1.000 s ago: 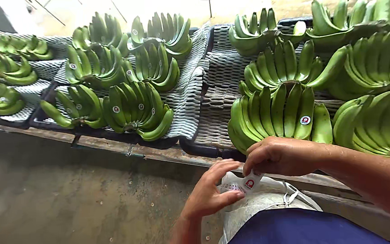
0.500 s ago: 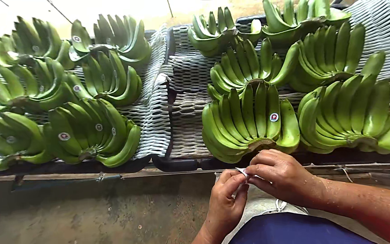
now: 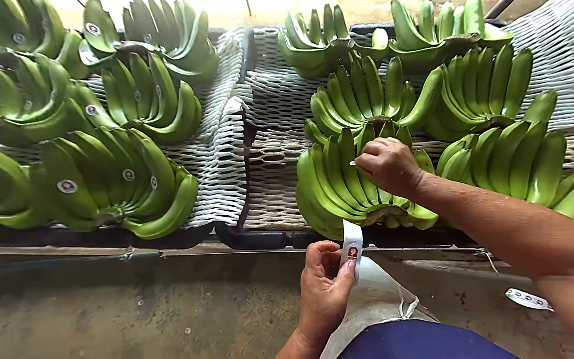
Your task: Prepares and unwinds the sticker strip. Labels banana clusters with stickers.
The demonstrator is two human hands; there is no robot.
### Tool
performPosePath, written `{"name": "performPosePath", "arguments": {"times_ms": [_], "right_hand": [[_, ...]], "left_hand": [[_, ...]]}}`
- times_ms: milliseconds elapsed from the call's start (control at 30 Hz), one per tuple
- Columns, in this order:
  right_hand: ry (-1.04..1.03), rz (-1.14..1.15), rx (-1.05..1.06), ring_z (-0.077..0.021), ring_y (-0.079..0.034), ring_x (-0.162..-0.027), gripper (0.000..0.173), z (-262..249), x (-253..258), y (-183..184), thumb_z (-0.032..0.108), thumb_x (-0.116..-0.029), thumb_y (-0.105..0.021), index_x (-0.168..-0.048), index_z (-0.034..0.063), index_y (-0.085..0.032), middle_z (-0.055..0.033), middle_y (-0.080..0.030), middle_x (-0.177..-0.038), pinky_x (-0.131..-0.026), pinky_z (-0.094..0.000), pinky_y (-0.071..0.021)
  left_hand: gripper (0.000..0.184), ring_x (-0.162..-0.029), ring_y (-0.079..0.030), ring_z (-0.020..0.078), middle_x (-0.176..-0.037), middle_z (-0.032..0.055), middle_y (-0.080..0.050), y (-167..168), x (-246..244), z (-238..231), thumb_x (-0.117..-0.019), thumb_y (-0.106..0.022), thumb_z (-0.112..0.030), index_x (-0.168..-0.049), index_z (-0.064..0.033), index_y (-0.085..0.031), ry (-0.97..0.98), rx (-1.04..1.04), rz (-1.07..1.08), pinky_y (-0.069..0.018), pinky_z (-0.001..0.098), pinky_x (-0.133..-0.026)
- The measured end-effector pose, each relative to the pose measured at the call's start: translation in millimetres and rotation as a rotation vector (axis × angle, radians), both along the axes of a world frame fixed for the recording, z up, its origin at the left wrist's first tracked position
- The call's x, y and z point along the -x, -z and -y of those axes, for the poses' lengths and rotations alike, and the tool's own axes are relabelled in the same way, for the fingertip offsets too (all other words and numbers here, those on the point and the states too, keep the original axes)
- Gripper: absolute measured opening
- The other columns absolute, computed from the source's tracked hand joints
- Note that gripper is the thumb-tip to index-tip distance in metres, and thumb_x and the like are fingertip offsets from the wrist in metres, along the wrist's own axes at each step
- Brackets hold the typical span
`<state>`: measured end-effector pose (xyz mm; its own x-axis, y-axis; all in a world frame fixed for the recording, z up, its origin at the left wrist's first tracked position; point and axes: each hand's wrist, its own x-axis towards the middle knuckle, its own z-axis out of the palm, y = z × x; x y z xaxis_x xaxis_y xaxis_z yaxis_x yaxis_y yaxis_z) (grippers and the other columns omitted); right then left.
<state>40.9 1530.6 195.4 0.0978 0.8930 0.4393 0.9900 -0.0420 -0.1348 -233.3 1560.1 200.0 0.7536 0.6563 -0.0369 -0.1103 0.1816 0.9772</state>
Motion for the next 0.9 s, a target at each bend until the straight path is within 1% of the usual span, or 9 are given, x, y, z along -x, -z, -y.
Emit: {"name": "performPosePath", "arguments": {"times_ms": [133,167,233,300,433,567,667,800,900], "right_hand": [[-0.08,0.083,0.134,-0.0415,-0.069,-0.078,0.01,1,8,25,-0.01,-0.0857,-0.062,-0.084,-0.0046,-0.07,-0.0222,-0.067,-0.08,-0.065,-0.0529,-0.0538],[-0.063,0.051,0.256,-0.0425,-0.069,-0.083,0.014,5,10,19,-0.012,-0.0872,-0.061,-0.093,-0.0052,-0.073,-0.0233,-0.068,-0.085,-0.069,-0.054,-0.0546],[0.003,-0.044,0.589,-0.045,-0.067,-0.101,0.034,8,15,-4,-0.012,-0.0932,-0.056,-0.123,-0.003,-0.071,-0.0259,-0.069,-0.104,-0.085,-0.0571,-0.053],[0.03,-0.109,0.799,-0.0439,-0.064,-0.111,0.042,9,16,-19,-0.008,-0.096,-0.056,-0.135,0.0026,-0.065,-0.0245,-0.068,-0.114,-0.092,-0.0566,-0.0506],[0.034,-0.119,0.825,-0.0406,-0.064,-0.105,0.037,13,21,-24,0.0,-0.0867,-0.076,-0.124,0.005,-0.072,-0.02,-0.068,-0.109,-0.088,-0.0558,-0.0515],[0.001,-0.092,0.37,-0.048,-0.069,-0.09,0.022,4,7,-18,-0.009,-0.0899,-0.06,-0.105,-0.0038,-0.075,-0.0269,-0.07,-0.094,-0.074,-0.0615,-0.0553],[-0.003,-0.122,0.366,-0.0456,-0.07,-0.089,0.018,-2,5,-15,-0.005,-0.0903,-0.062,-0.101,-0.003,-0.077,-0.0249,-0.07,-0.091,-0.075,-0.0596,-0.0562],[0.103,-0.197,0.581,-0.043,-0.068,-0.099,0.023,2,23,-7,-0.008,-0.0933,-0.059,-0.111,-0.0031,-0.075,-0.0235,-0.07,-0.1,-0.084,-0.0574,-0.0551],[0.126,-0.293,0.492,-0.0434,-0.07,-0.097,0.026,4,20,-3,-0.006,-0.094,-0.057,-0.112,-0.0024,-0.076,-0.0239,-0.072,-0.1,-0.082,-0.0596,-0.0551]], "left_hand": [[0.034,-0.079,-0.07,0.0047,-0.089,-0.0014,-0.07,-2,0,0,-0.0863,-0.062,0.012,-0.115,0.0008,-0.048,-0.049,0.095,0.058,-0.0599,0.0224,-0.072],[0.036,-0.078,-0.069,0.0048,-0.089,-0.0011,-0.069,-2,1,-2,-0.0866,-0.062,0.012,-0.118,0.003,-0.047,-0.055,0.101,0.063,-0.0598,0.0225,-0.071],[0.038,-0.077,-0.069,0.005,-0.088,-0.0005,-0.068,-1,2,-4,-0.0869,-0.061,0.012,-0.122,0.0061,-0.046,-0.074,0.123,0.064,-0.0598,0.0226,-0.07],[0.037,-0.076,-0.069,0.0048,-0.088,-0.0007,-0.069,-2,0,-5,-0.0866,-0.061,0.013,-0.12,0.0048,-0.047,-0.105,0.145,0.071,-0.0599,0.0224,-0.07],[0.034,-0.077,-0.07,0.0057,-0.087,-0.0006,-0.07,-3,-3,-8,-0.0865,-0.06,0.015,-0.115,0.0017,-0.048,-0.133,0.173,0.118,-0.0604,0.0229,-0.071],[0.037,-0.076,-0.07,0.0055,-0.088,-0.0006,-0.07,1,-5,-11,-0.0867,-0.061,0.013,-0.12,0.0053,-0.048,-0.106,0.145,0.136,-0.0602,0.023,-0.071],[0.04,-0.075,-0.069,0.0059,-0.087,0.0,-0.07,4,-3,-12,-0.0866,-0.061,0.013,-0.123,0.0072,-0.047,-0.095,0.157,0.126,-0.0601,0.0232,-0.07],[0.042,-0.075,-0.069,0.0051,-0.088,0.0,-0.069,8,2,-13,-0.0871,-0.061,0.013,-0.126,0.0083,-0.046,-0.101,0.176,0.093,-0.0596,0.0218,-0.068],[0.042,-0.074,-0.069,0.0053,-0.088,-0.0002,-0.069,12,6,-13,-0.087,-0.061,0.012,-0.127,0.0085,-0.047,-0.105,0.178,0.067,-0.0595,0.0218,-0.067]]}}
